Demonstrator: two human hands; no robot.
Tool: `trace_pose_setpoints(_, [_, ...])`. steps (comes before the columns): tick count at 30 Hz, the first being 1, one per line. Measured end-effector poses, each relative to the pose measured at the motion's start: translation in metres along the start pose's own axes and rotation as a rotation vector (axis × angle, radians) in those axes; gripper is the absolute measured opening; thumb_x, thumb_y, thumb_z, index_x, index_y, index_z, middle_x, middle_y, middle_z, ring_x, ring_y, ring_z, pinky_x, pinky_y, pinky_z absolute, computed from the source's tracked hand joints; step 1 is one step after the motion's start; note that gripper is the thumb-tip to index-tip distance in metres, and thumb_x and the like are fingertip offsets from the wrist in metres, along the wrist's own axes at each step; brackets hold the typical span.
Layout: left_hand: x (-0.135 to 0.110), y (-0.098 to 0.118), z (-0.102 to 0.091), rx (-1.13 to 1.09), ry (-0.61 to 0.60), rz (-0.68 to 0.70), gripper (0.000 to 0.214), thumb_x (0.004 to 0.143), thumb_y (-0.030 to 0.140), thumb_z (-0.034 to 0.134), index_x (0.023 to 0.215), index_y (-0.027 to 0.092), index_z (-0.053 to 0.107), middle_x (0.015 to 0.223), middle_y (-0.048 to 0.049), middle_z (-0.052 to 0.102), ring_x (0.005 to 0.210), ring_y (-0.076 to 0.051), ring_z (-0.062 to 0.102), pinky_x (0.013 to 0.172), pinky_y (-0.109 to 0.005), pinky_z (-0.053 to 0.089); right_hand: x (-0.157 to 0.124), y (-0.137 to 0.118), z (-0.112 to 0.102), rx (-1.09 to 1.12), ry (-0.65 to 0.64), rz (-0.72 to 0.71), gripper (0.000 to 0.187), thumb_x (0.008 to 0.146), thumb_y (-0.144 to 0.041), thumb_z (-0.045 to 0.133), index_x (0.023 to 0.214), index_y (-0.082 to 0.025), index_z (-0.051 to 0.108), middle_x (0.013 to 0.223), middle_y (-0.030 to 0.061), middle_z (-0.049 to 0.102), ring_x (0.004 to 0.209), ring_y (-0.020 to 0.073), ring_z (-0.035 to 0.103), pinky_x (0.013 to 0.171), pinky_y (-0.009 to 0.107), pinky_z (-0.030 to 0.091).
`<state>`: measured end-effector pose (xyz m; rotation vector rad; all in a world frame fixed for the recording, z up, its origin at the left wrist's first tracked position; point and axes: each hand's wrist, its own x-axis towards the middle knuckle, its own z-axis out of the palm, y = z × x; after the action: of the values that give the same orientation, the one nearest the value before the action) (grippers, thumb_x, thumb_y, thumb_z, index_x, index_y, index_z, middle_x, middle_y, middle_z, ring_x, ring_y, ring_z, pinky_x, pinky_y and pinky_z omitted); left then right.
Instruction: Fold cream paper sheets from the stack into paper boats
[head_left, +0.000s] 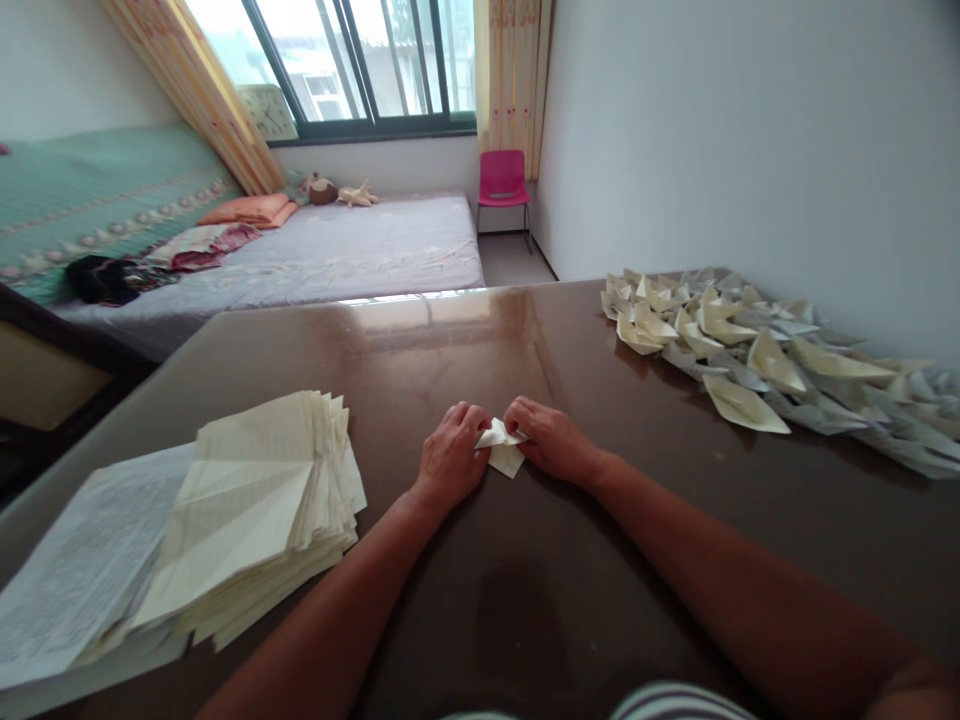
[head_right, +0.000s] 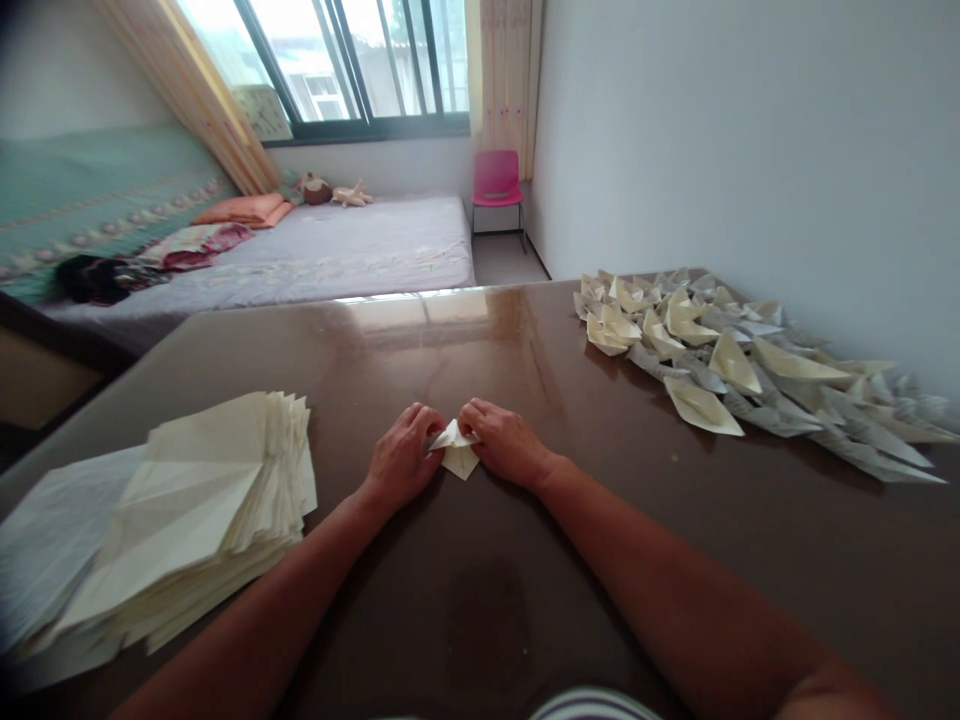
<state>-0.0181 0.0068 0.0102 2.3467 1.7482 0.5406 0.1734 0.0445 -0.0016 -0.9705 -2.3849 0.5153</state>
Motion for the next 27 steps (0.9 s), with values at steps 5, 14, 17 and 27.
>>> trace_pose_setpoints(5, [-0.001, -0.016, -0.006, -0.045, -0.107, 0.155, 0.015, 0.081, 0.017, 0.05, 0.09, 0.025, 0.058, 0.098, 0.0002, 0.059, 0.096, -0.017, 0.054, 0.079, -0.026, 0.044, 0.0, 0.006, -0.011, 0.046, -0.107, -0.035, 0.015, 0.078, -0.011, 0.053, 0.087, -0.021, 0.06, 0.092, 0.0014, 0.057, 0.081, 0.0135, 0.054, 0.075, 0.023, 0.042])
trace_pose_setpoints(14, [-0.001, -0.016, -0.03, 0.134, -0.227, 0.285, 0.019, 0.09, 0.025, 0.047, 0.098, 0.029, 0.064, 0.108, 0.0002, 0.063, 0.099, -0.017, 0.053, 0.067, -0.024, 0.044, 0.001, 0.023, -0.029, 0.216, -0.247, -0.133, 0.025, 0.079, -0.013, 0.059, 0.098, -0.021, 0.073, 0.106, 0.0041, 0.063, 0.094, 0.0138, 0.06, 0.089, 0.027, 0.046])
trace_pose_setpoints(17, [-0.002, -0.01, -0.033, 0.213, -0.249, 0.329, 0.022, 0.093, 0.025, 0.044, 0.096, 0.027, 0.065, 0.107, -0.0015, 0.063, 0.099, -0.018, 0.053, 0.067, -0.025, 0.044, 0.001, 0.022, -0.033, 0.183, -0.288, -0.151, 0.029, 0.08, -0.015, 0.06, 0.104, -0.024, 0.073, 0.107, 0.0039, 0.063, 0.1, 0.015, 0.059, 0.094, 0.029, 0.044])
trace_pose_setpoints(27, [-0.006, 0.003, -0.034, 0.311, -0.3, 0.305, 0.018, 0.09, 0.018, 0.049, 0.097, 0.022, 0.066, 0.099, -0.0078, 0.063, 0.094, -0.022, 0.056, 0.069, -0.03, 0.045, 0.0, 0.016, -0.021, 0.071, -0.201, -0.1, 0.02, 0.09, -0.032, 0.056, 0.099, -0.024, 0.072, 0.102, 0.0046, 0.064, 0.095, 0.0162, 0.058, 0.087, 0.03, 0.047])
